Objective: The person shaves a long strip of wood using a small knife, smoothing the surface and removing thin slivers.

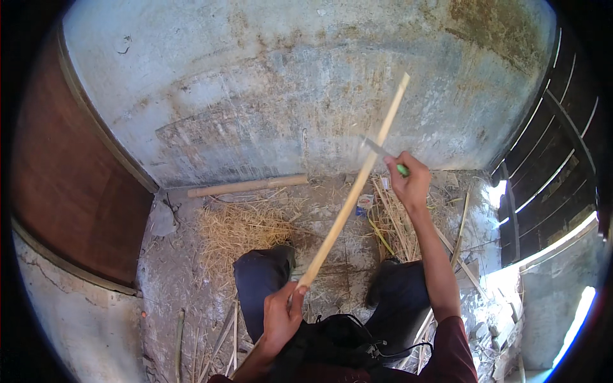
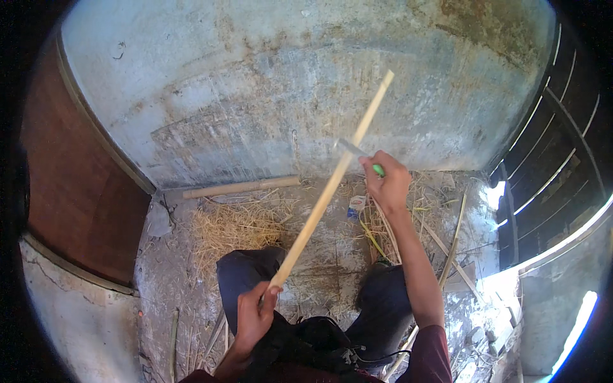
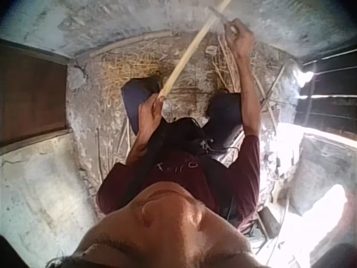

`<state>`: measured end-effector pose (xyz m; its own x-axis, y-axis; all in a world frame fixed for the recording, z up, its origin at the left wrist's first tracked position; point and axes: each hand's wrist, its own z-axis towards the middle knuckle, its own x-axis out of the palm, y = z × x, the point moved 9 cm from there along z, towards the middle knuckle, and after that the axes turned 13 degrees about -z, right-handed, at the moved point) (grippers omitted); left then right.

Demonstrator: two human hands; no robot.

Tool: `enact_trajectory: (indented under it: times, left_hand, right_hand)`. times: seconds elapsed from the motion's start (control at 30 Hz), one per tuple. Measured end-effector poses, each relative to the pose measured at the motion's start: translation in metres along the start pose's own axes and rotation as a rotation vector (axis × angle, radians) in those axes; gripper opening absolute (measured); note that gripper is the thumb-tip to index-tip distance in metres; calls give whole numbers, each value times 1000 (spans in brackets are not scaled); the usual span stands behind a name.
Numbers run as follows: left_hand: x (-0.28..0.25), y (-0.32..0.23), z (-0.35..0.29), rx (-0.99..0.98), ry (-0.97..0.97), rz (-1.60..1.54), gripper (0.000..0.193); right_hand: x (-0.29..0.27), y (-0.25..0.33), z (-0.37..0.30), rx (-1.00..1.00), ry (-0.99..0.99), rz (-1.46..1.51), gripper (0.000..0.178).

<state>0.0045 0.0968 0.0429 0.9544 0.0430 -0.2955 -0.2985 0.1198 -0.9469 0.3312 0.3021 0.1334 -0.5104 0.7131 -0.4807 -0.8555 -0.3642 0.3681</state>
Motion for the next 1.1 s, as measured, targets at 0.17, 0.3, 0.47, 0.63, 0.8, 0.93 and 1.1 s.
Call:
enact_trajectory:
  times: [0.17,0.3,0.47,0.63,0.8,0.93,1.1]
  left_hand:
    - [-8,7,-6,-75,8,-39,16]
    - [-15,15,6,-125,-13,-96,21]
    - [-9,31,19,-139,10,-129,24]
    - [12,34,30,-222,55,-305,33]
    - [21,18,45,-199,39,-391,30]
    - [25,13,52,-185,36,-448,27]
    - [31,9,53,-243,108,-631,22]
  right_hand:
    - [1,-45,-4,270,57,50,29]
    - [-6,-52,-9,339,6,309,25]
    - [0,-33,-17,348,87,395,20]
    - [11,2,-33,250,194,447,24]
    - [7,58,-54,75,321,410,34]
    - [12,84,-73,-29,463,349,36]
    - [9,108,-79,-215,431,444,32]
